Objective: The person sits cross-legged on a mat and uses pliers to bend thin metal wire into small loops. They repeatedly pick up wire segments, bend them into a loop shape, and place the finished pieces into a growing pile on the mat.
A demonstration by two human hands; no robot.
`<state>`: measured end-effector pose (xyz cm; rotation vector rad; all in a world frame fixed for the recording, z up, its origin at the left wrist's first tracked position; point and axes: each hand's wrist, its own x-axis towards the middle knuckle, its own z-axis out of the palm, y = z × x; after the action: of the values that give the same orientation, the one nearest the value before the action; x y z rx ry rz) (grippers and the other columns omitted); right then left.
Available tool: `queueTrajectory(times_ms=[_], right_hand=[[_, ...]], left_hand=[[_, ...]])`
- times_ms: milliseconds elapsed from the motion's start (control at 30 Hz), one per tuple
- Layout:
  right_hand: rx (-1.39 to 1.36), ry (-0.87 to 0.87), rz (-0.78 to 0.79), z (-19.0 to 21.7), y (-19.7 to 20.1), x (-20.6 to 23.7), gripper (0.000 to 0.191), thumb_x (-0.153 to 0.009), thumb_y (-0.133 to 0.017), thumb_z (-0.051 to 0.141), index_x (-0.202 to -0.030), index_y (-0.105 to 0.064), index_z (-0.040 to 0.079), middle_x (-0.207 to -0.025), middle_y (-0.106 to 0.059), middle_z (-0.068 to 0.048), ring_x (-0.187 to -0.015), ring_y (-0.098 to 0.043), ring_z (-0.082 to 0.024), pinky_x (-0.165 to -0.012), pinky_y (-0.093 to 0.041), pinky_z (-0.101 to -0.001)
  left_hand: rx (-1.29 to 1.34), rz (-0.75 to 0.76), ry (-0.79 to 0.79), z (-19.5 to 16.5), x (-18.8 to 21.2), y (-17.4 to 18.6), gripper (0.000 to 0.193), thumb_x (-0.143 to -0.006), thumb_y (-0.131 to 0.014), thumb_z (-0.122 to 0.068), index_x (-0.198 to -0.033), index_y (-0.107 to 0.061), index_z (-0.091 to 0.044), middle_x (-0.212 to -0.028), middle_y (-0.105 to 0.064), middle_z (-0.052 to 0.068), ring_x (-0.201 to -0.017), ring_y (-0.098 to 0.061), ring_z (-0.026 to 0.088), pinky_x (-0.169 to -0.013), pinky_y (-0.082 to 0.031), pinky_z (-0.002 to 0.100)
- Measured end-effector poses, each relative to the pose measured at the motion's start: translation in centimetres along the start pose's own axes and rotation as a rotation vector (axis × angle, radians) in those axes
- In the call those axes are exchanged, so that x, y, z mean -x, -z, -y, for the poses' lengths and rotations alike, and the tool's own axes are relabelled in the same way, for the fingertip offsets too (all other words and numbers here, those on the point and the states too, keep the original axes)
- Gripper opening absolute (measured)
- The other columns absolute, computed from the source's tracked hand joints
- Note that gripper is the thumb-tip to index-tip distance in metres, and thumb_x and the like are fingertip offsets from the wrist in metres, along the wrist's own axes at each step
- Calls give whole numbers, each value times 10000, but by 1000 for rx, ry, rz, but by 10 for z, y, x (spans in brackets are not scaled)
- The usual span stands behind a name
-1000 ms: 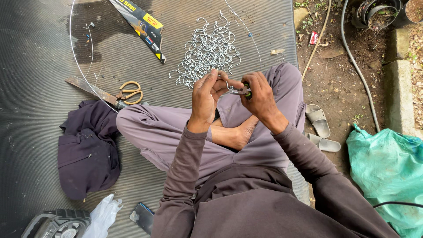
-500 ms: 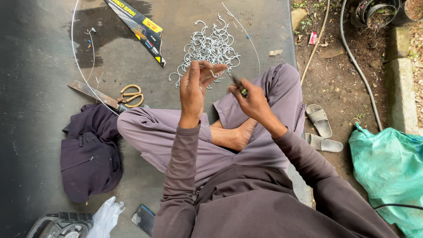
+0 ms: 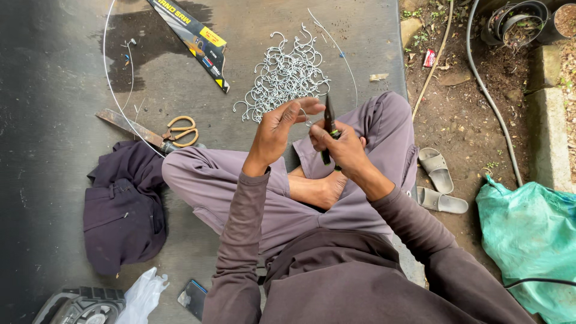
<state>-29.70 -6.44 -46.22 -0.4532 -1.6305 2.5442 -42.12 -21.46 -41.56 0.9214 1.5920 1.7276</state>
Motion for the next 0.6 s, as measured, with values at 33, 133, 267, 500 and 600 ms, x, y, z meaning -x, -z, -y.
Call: queueTrajectory(times_ms=[33, 133, 267, 500, 600], right_hand=[[-46, 31, -8, -2, 1, -1, 178, -1065, -653, 159, -1019, -626, -10, -834, -569, -24, -712, -455, -85, -650, -407, -259], [-224, 40, -30, -6, 5, -2, 126, -1029, -660, 115, -1011, -600, 5, -846, -571, -27, -721, -472, -100, -668, -428, -286], [-292, 60, -60, -6, 6, -1, 112, -1029, -652, 107, -1013, -602, 9, -858, -574, -30, -723, -466, -101, -677, -421, -291], [-429, -25, -79, -11, 6, -6, 118, -1029, -646, 148, -994, -596, 48, -851, -578, -34, -697, -463, -104, -666, -424, -298], [-457, -92, -84, -21, 7, -5, 152, -1035, -643, 184, -993, -598, 45, -851, -580, -34, -694, -470, -104, -656, -421, -298]], left_hand=[[42, 13, 8, 2, 0, 0, 581, -1133, -375, -479, -1422, -596, -26, -1326, -715, 136, -1264, -664, 216, -1090, -504, 392], [279, 49, 7, 7, 3, 1, 603, -1141, -366, -486, -1473, -532, -11, -1333, -705, 162, -1263, -677, 234, -1118, -536, 406], [443, 59, 5, 13, 5, 1, 586, -1118, -411, -443, -1515, -451, -13, -1374, -672, 163, -1276, -651, 237, -1106, -526, 403], [248, -25, 69, 31, 3, -1, 531, -1133, -450, -373, -1460, -523, 39, -1349, -698, 176, -1258, -668, 212, -1048, -553, 363], [259, -37, 92, 38, 4, 1, 534, -1127, -448, -372, -1457, -531, 40, -1327, -709, 171, -1246, -672, 212, -1031, -555, 355]])
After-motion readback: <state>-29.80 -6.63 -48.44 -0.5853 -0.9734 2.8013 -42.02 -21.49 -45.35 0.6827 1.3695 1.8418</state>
